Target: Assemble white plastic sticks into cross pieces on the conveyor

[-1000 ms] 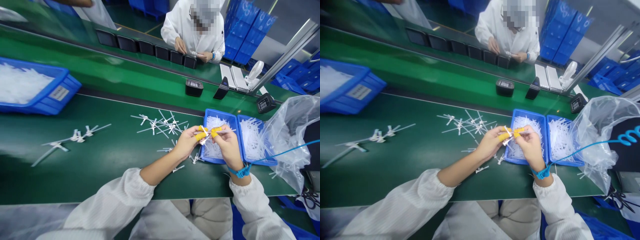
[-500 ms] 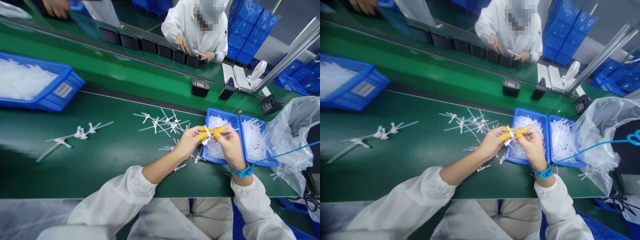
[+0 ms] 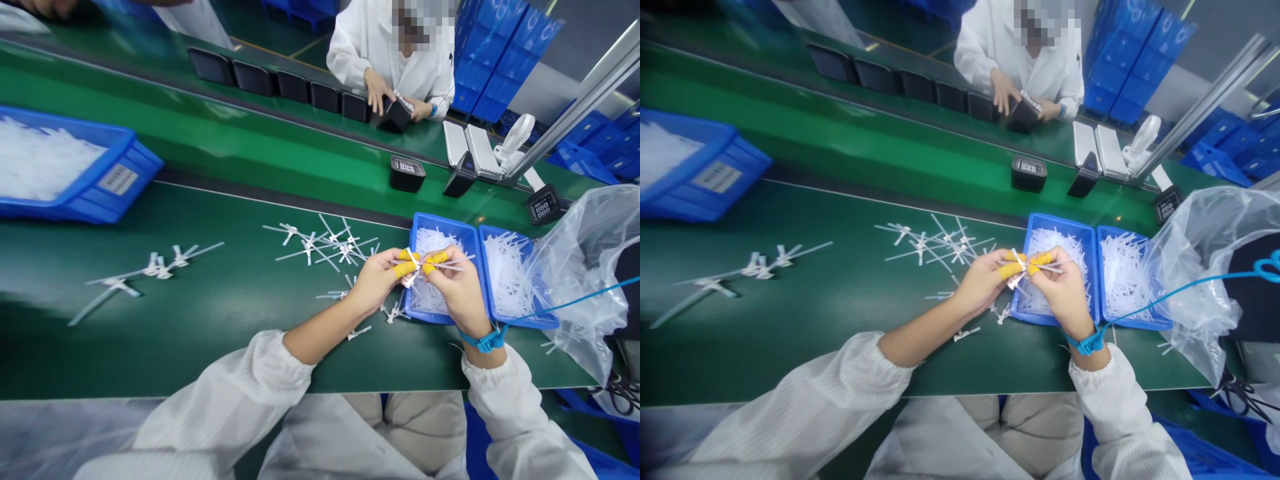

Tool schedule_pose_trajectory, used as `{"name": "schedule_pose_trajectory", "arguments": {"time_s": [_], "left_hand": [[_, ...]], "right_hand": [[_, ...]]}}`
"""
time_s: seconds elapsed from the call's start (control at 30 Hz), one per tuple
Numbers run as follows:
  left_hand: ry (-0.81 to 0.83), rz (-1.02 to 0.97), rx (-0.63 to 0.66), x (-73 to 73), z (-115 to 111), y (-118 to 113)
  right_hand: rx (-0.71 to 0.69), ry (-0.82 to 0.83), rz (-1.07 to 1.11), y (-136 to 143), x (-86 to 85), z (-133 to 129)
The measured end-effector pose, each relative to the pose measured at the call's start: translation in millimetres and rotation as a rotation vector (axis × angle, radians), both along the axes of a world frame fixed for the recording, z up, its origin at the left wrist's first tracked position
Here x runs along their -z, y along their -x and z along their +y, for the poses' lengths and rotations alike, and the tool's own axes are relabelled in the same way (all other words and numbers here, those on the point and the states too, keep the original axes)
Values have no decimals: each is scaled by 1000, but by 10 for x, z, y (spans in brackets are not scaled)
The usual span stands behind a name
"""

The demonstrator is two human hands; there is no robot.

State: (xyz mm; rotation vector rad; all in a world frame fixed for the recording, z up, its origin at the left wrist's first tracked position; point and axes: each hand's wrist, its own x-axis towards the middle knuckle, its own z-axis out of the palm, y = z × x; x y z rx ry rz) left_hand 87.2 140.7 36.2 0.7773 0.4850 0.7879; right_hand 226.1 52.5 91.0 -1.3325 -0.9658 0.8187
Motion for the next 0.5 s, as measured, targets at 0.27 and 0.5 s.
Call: {"name": "schedule_pose_trajectory", "arguments": {"time_s": [0.27,0.5], "left_hand": [[-57,25,8,-1,4,-6],[-97,20,0,5,-10,-2]], "right_hand": [[25,32,-48,-19,3,-7],[34,34,-63,-21,4,-13]]}}
